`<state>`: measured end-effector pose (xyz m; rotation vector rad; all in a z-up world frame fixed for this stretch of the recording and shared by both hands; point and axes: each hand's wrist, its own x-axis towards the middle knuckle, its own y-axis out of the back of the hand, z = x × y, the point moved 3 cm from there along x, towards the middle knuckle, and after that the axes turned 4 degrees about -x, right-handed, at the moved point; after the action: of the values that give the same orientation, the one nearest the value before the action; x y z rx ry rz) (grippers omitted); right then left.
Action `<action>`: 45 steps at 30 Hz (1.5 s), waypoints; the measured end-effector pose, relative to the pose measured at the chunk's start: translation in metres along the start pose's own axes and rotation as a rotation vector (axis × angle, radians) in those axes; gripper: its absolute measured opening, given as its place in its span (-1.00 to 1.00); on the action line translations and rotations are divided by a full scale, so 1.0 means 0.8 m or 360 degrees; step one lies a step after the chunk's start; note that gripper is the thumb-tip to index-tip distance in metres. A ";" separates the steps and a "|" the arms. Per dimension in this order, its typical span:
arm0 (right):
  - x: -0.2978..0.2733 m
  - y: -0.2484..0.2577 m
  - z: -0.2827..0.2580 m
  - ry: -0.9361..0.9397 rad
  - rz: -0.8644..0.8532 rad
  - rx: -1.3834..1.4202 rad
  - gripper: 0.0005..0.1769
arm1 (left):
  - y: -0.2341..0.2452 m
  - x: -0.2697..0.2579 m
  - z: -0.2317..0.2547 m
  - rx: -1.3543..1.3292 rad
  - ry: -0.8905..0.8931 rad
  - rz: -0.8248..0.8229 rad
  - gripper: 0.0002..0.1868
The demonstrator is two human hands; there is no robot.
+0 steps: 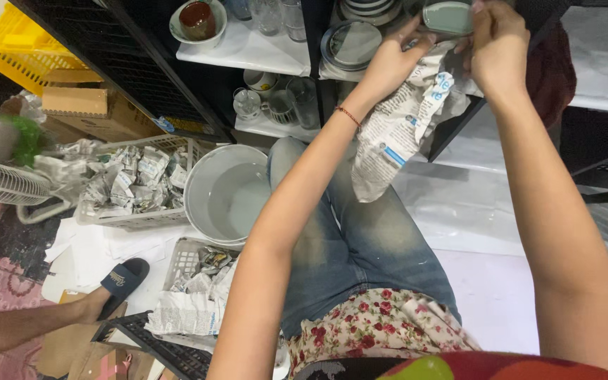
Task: The person sits on the floor and wraps individual ceramic dishes, including plates and bowls, in newspaper. They fold the paper around each item and place the wrapped dishes onto a nearby shelf.
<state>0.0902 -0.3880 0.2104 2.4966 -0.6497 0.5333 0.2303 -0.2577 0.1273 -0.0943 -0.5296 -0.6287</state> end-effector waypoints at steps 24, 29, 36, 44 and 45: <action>-0.284 -0.021 -0.004 -0.0532 -0.0368 0.0619 -0.21 | 0.011 -0.219 0.109 -0.1238 0.0306 0.0031 -0.46; -0.326 -0.028 0.067 -0.1025 -0.0406 0.0641 -0.55 | 0.039 -0.292 0.057 -0.1401 0.0627 0.0609 -0.40; -0.315 -0.019 0.009 -0.0504 0.0089 0.0613 -0.37 | 0.082 -0.362 -0.007 -0.0811 0.0900 0.0354 -0.65; -0.363 -0.016 0.039 -0.1512 -0.0602 0.1294 -0.25 | 0.041 -0.378 0.081 -0.0197 0.0352 0.0353 -0.33; -0.366 -0.013 0.046 -0.1540 -0.0670 0.1044 -0.21 | 0.041 -0.375 0.085 -0.0232 0.0472 0.0330 -0.27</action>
<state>-0.1326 -0.3010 0.0365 3.3328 -0.2317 -0.8086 0.0147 -0.0538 0.0387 -0.1881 -0.1833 -0.4668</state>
